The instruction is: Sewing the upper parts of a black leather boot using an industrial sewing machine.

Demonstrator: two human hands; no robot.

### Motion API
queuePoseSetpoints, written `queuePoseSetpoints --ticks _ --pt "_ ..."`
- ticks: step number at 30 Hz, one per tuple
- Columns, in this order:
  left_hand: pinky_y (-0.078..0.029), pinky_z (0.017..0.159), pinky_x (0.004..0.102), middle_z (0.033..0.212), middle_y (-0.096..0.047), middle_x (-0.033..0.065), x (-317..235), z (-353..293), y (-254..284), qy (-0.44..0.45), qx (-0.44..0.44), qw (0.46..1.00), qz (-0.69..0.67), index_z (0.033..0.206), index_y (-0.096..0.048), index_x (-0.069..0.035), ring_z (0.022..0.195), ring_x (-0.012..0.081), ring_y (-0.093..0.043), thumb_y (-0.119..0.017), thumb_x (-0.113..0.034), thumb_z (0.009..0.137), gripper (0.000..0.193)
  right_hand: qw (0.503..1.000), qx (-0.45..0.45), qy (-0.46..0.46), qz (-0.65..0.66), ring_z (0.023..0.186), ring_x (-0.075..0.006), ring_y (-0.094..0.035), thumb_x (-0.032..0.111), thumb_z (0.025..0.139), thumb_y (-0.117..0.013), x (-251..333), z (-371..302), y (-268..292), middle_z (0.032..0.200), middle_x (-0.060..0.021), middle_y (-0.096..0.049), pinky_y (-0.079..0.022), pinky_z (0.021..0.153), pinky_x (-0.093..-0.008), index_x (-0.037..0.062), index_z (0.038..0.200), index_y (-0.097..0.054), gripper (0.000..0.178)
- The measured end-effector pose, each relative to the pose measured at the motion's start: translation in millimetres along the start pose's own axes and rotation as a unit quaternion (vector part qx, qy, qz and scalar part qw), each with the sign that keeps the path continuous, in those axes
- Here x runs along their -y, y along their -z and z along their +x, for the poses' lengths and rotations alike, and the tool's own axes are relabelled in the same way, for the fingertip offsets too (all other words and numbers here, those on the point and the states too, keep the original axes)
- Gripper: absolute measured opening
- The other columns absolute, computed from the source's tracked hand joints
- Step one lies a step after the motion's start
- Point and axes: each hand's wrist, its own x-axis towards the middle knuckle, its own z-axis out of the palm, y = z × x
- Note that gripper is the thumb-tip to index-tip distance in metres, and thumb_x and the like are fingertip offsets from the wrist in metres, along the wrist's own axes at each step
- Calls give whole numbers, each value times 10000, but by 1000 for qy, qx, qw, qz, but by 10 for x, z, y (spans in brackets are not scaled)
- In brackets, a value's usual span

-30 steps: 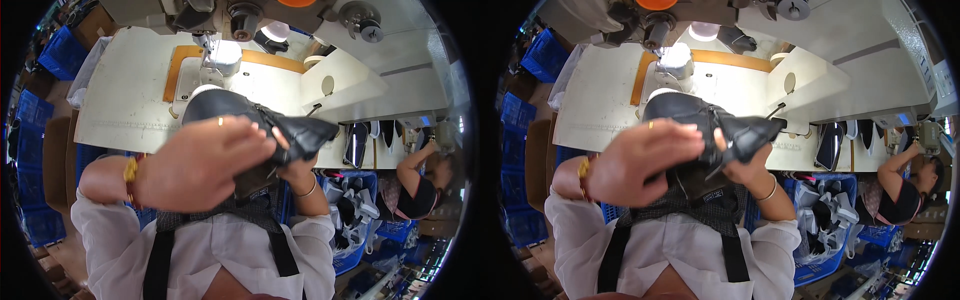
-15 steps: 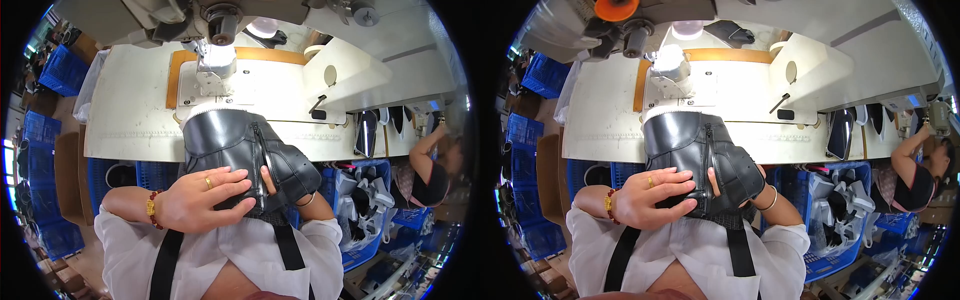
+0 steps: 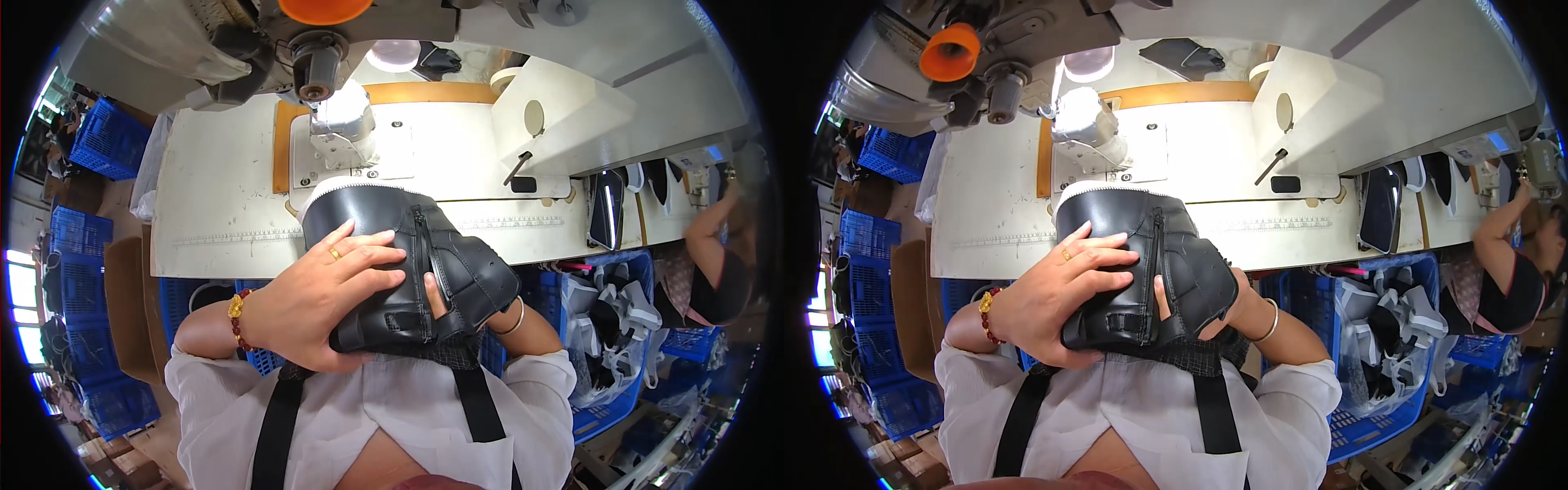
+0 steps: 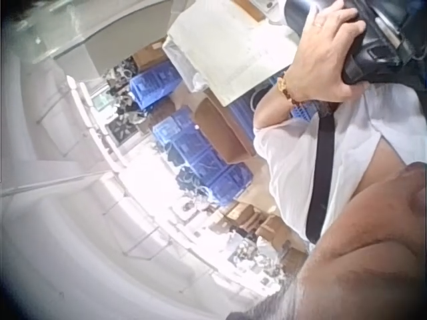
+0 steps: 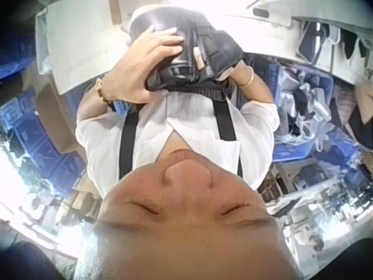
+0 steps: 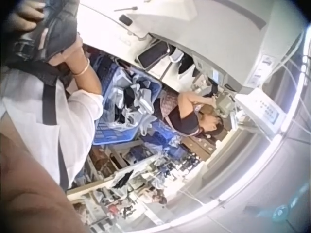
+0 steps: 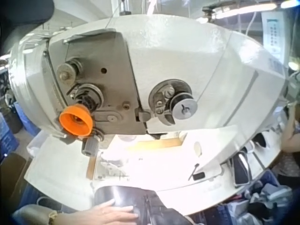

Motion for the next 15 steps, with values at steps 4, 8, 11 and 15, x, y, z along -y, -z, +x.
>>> queuePoseSetpoints --ticks 4,8,11,15 --pt "-192 1126 722 1470 -464 226 49 93 38 -24 34 999 23 1331 -496 -46 1397 421 -432 -832 -326 588 862 984 -3 104 -147 909 -384 -719 147 850 -486 -9 -27 87 1047 -209 -701 -602 809 -514 6 1117 -633 336" --pt "-321 1103 645 1410 -515 238 129 198 61 -50 22 998 22 1253 -523 -6 1310 420 -511 -795 -317 587 783 994 -98 1 -52 831 -313 -714 151 704 -643 31 -61 49 941 -160 -718 -585 689 -419 62 946 -711 268" --pt "-438 1029 521 1338 -563 238 262 289 110 -36 20 997 -57 1222 -530 21 1197 416 -574 -772 -330 579 772 983 -124 -28 -129 764 -266 -704 164 562 -699 45 67 208 873 -114 -716 -538 587 -374 89 816 -723 266" --pt "-501 825 353 963 -616 95 250 411 368 97 -11 973 -207 1221 -552 -13 927 212 -621 -666 -210 776 500 980 -150 -85 -100 615 -252 -638 64 596 -761 14 414 387 791 -97 -681 -503 532 -344 63 863 -678 279"
